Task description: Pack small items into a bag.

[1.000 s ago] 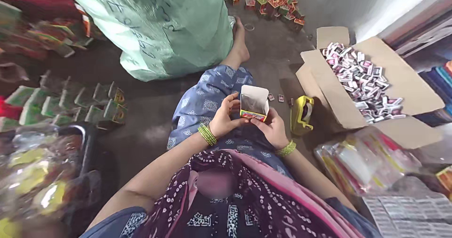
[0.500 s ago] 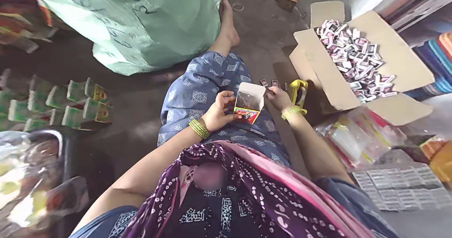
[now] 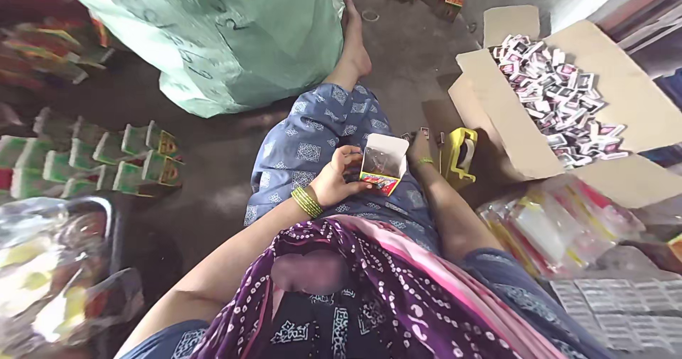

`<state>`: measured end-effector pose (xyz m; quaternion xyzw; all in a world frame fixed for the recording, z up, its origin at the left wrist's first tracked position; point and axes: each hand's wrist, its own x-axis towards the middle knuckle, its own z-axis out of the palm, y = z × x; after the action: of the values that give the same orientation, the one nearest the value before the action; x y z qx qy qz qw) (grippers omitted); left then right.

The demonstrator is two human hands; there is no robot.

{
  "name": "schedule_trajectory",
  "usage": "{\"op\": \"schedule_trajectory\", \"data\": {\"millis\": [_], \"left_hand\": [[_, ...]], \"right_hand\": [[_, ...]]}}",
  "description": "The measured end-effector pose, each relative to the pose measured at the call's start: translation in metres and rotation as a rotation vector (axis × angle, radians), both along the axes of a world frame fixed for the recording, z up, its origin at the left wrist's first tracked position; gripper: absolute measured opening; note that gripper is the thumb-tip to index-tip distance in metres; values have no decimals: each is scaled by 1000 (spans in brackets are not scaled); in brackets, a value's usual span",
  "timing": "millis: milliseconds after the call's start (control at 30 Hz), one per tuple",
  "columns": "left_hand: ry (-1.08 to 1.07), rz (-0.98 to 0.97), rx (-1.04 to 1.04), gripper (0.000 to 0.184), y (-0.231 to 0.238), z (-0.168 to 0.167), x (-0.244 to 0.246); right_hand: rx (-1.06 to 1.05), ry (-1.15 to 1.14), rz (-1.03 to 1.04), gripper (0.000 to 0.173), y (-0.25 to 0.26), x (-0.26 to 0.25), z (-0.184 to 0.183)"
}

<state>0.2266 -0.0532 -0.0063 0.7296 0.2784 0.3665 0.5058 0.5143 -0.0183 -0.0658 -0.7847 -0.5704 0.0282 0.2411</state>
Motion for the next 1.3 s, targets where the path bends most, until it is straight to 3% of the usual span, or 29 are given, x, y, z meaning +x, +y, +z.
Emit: {"op": "schedule_trajectory", "data": {"millis": [67, 167, 267, 400, 500, 600, 700, 833, 967, 1100, 1200, 1300], "left_hand": [[6, 14, 20, 87, 0, -1, 0], [-6, 35, 46, 84, -1, -2, 1], [20, 74, 69, 83, -1, -2, 0], [62, 121, 58, 86, -2, 0, 0], [69, 137, 63, 87, -4, 2, 1], [63, 146, 60, 87, -7, 3, 2], [62, 144, 75, 87, -9, 4, 1], [105, 145, 124, 87, -12, 7, -3], [114, 130, 154, 80, -12, 7, -5], [122, 110, 103, 74, -11, 3, -4], [122, 78, 144, 67, -9, 4, -4], [97, 48, 237, 65, -7, 7, -4]], "right_hand": [[-237, 286, -35, 46, -2, 29, -25], [-397, 467, -86, 37, -24, 37, -17], [-202, 652, -41, 35, -51, 40, -1], [165, 897, 112, 35, -83, 10, 77], [267, 816, 399, 39, -103, -21, 140], [294, 550, 537, 35, -112, -55, 170], [269, 215, 500, 21, -109, -79, 167], [262, 53, 495, 15, -102, -101, 153], [320, -97, 676, 21, -100, -106, 141], [154, -293, 752, 35, -101, -102, 132], [123, -294, 749, 38, -102, -95, 133], [318, -53, 692, 33, -99, -78, 133]]}}
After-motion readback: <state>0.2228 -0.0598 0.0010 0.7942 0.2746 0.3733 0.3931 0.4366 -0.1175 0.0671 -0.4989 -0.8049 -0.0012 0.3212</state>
